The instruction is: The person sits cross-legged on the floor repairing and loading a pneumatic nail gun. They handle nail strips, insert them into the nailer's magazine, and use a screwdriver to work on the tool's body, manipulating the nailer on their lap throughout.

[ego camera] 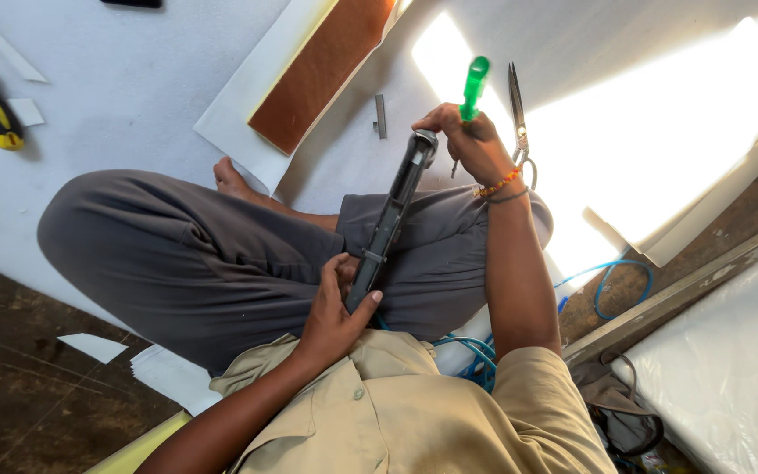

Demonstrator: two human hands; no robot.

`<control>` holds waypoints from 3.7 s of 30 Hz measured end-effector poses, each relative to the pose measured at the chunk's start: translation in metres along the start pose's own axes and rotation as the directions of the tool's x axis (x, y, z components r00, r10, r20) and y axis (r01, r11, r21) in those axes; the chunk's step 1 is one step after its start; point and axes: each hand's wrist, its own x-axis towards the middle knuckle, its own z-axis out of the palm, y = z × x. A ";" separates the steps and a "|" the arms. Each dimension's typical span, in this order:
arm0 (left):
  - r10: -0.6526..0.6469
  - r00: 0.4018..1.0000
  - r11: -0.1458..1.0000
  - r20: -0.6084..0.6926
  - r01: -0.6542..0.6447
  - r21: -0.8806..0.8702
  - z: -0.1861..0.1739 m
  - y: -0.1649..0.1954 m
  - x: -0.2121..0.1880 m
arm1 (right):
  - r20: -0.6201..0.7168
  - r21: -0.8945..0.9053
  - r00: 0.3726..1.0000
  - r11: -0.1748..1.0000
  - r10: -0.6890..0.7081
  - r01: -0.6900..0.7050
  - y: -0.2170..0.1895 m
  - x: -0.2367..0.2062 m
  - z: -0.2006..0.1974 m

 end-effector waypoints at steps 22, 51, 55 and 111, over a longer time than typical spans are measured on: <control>0.185 0.925 0.979 0.332 -0.202 0.017 -0.016 0.007 0.016 | -0.020 0.140 0.969 0.959 -0.247 0.247 -0.018 -0.011 -0.006; -0.106 0.992 0.987 0.076 0.096 0.127 -0.022 0.018 -0.004 | -0.050 -0.013 0.997 0.998 -0.060 0.060 0.016 0.014 0.012; 0.149 0.979 0.982 0.138 -0.130 -0.139 -0.027 0.002 0.004 | -0.031 -0.096 0.988 0.984 -0.153 0.150 0.015 0.017 0.004; 0.806 0.551 0.470 0.218 -0.818 0.331 -0.029 -0.024 -0.027 | -0.427 0.179 0.753 0.769 -0.501 0.613 -0.085 -0.123 -0.014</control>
